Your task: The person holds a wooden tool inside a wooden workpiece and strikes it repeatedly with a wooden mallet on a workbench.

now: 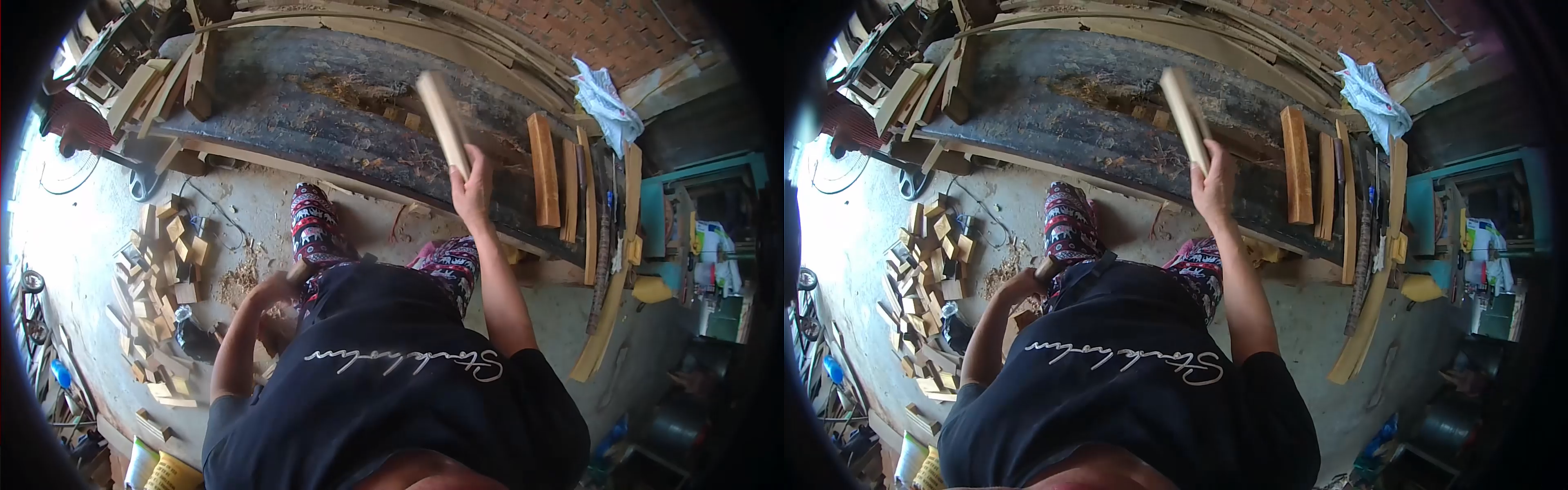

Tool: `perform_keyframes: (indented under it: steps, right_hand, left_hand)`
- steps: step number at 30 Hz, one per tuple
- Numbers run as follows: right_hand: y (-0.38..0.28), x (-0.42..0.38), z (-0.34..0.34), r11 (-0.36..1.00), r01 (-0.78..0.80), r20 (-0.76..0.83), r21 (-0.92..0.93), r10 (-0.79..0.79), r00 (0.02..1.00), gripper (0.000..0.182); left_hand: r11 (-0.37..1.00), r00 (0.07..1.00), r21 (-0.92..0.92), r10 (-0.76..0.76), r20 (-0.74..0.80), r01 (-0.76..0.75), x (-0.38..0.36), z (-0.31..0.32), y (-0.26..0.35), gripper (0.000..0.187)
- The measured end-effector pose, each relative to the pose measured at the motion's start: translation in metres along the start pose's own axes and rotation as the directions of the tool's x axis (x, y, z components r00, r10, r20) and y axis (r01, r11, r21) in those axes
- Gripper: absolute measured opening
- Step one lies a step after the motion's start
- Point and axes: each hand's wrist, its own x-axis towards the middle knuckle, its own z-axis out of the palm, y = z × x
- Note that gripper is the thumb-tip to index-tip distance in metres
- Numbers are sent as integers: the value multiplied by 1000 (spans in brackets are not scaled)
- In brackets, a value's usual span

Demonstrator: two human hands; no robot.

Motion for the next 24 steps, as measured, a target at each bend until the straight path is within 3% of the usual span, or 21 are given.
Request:
perform_keyframes:
  steps: [3,4,6,8,12,14,15,18,19,21,22,24]
  right_hand:
    - [-9,-13,-6,994,8,194,106,-28,981,56]
    - [-8,-16,-9,994,9,179,107,-28,983,56]
    - [-2,-16,-15,998,-6,381,56,-16,924,61]
    - [12,-16,-16,999,28,350,33,-38,936,60]
    - [18,-4,-36,999,19,466,-35,0,885,54]
    - [21,-2,-39,998,-56,505,-12,54,861,52]
    - [19,-1,-40,998,-59,507,-20,61,860,52]
    - [12,-2,-44,998,-62,506,-10,59,861,50]
    - [7,-3,-46,999,-32,464,-29,42,885,50]
    - [8,2,-49,999,-39,398,36,21,917,50]
    - [9,5,-54,999,-38,412,34,21,911,50]
    - [15,15,-69,988,-142,265,-53,151,952,49]
  left_hand:
    - [997,995,-35,66,69,-63,2,1,-14,35]
    - [997,995,-23,71,63,-70,-5,-1,-10,35]
    - [983,997,176,50,53,-59,-18,-5,5,40]
    - [975,996,212,60,60,-72,-15,-13,6,43]
    - [889,980,439,49,193,-131,-24,-28,50,44]
    - [716,937,615,327,124,-331,-34,-34,79,44]
    - [676,939,671,331,93,-305,-28,-38,85,47]
    - [782,868,506,482,-120,-364,-2,-39,93,45]
    - [786,869,497,481,-115,-369,-5,-35,110,45]
    - [706,708,416,682,-183,-572,-14,-26,150,46]
    - [715,714,403,675,-187,-571,-19,-19,168,46]
    - [598,583,410,793,-175,-689,-24,-2,204,45]
